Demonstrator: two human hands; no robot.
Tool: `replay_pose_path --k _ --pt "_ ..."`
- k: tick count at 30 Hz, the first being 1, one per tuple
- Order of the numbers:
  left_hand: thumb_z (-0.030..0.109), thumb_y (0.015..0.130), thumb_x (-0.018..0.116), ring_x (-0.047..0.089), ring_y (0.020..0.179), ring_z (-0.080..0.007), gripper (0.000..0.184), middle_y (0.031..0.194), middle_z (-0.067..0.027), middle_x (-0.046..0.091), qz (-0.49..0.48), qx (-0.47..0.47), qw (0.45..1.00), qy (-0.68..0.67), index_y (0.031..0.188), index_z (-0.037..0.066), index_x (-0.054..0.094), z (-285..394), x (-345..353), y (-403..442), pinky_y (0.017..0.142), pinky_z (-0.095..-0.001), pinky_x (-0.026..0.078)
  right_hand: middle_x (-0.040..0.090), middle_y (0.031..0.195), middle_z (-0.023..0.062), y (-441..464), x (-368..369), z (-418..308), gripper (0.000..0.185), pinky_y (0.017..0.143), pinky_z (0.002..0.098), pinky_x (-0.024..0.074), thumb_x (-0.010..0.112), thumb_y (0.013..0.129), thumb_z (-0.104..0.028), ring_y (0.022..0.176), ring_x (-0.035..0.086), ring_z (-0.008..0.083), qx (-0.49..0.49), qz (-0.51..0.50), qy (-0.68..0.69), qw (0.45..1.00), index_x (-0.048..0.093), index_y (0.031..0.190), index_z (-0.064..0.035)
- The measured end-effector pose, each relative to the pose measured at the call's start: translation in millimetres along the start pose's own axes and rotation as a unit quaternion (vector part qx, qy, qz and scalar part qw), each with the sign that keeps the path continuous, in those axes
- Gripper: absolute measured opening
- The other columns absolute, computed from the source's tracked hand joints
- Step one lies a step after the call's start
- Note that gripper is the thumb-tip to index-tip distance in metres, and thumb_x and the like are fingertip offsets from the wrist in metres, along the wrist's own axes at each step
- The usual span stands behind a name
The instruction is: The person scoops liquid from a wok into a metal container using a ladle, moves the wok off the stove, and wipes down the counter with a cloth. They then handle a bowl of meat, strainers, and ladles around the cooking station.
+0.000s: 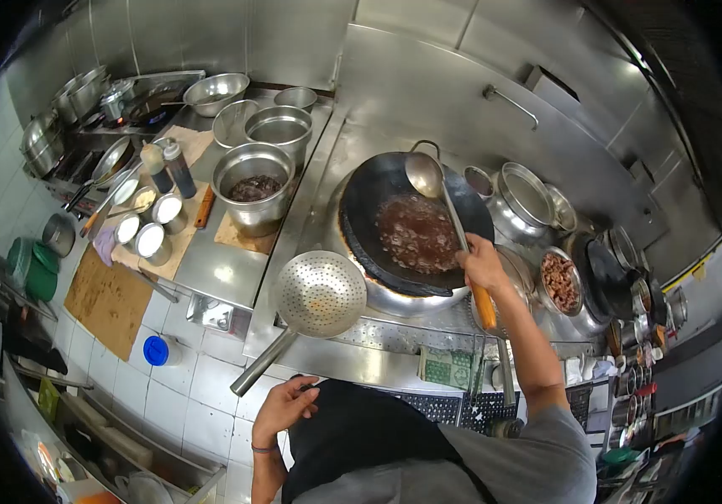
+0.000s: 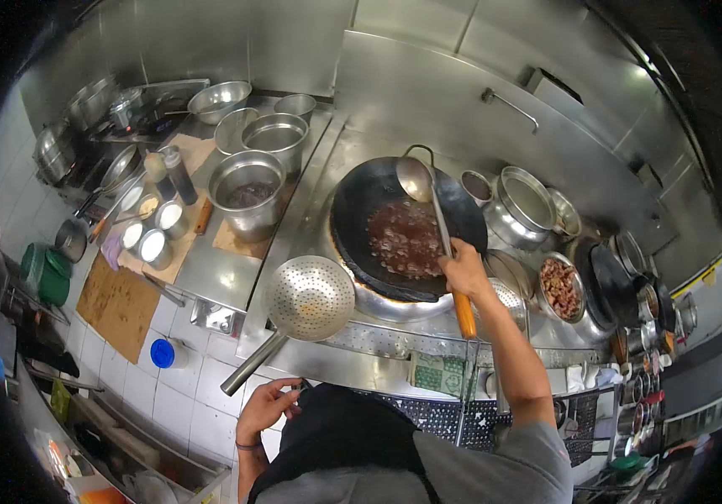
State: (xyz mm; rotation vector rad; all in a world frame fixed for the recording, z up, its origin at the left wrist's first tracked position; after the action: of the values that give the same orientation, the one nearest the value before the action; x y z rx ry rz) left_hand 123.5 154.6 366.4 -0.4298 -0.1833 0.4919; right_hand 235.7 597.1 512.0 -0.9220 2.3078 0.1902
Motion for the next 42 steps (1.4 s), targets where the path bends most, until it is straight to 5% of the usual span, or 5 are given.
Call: replay_pose_path --k 10,15,20,38,42 --pt "0.022 0.095 0.067 0.064 0.064 -0.0081 0.04 0.073 -0.0045 0.069 -0.054 0.001 0.998 0.021 0.127 -0.001 0.06 0 15 14 0.06 -0.0221 0.049 0.055 0.067 0.0061 -63 -5 57 0.026 0.034 0.0332 0.0392 0.061 0.086 -0.011 0.041 0.05 0.0156 0.183 -0.013 0.258 0.949 0.059 0.106 0.0061" --pt "0.022 0.096 0.066 0.065 0.065 -0.0093 0.039 0.071 -0.0048 0.069 -0.047 0.036 0.998 0.01 0.128 0.0 0.059 4 11 17 0.062 -0.0234 0.05 0.051 0.072 0.0058 -64 -5 38 0.027 0.031 0.024 0.0239 0.054 0.094 -0.01 0.039 0.039 0.0071 0.313 -0.086 0.545 0.773 0.047 0.116 0.0041" --pt "0.022 0.097 0.065 0.068 0.067 -0.012 0.039 0.069 -0.0064 0.07 -0.016 0.017 1.0 0.015 0.128 -0.001 0.059 -2 -3 6 0.066 -0.0255 0.053 0.047 0.074 0.0069 -49 -14 12 0.041 0.029 0.0224 0.03 0.049 0.095 -0.009 0.04 0.042 0.0061 0.336 -0.151 0.676 0.639 0.035 0.126 0.0149" --pt "0.026 0.097 0.064 0.065 0.068 -0.0085 0.042 0.075 -0.0054 0.07 0.097 0.047 0.994 -0.031 0.128 -0.003 0.058 -7 -58 -23 0.065 -0.0235 0.049 0.044 0.07 0.0028 56 67 -179 0.04 0.031 0.0218 0.027 0.051 0.095 -0.008 0.041 0.039 0.0052 0.24 -0.325 0.602 0.689 0.035 0.125 0.0113" --pt "0.025 0.097 0.064 0.067 0.069 -0.0115 0.041 0.072 -0.0071 0.07 0.103 0.054 0.993 -0.001 0.128 -0.002 0.059 -1 -62 -18 0.067 -0.0258 0.051 0.049 0.07 0.0013 72 123 -197 0.013 0.037 0.0229 0.0294 0.057 0.091 -0.007 0.043 0.039 0.0062 0.142 -0.331 0.46 0.812 0.049 0.097 0.0004"
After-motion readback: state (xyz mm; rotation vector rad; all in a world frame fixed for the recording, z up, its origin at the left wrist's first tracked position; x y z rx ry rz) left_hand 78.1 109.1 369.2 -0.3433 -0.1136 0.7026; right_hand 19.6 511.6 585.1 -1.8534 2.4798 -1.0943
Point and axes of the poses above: each hand's wrist, its own y-axis towards the middle knuckle, its own x-axis out of the palm, z = x × y, the point moved 4 cm from there along y, towards the middle knuckle
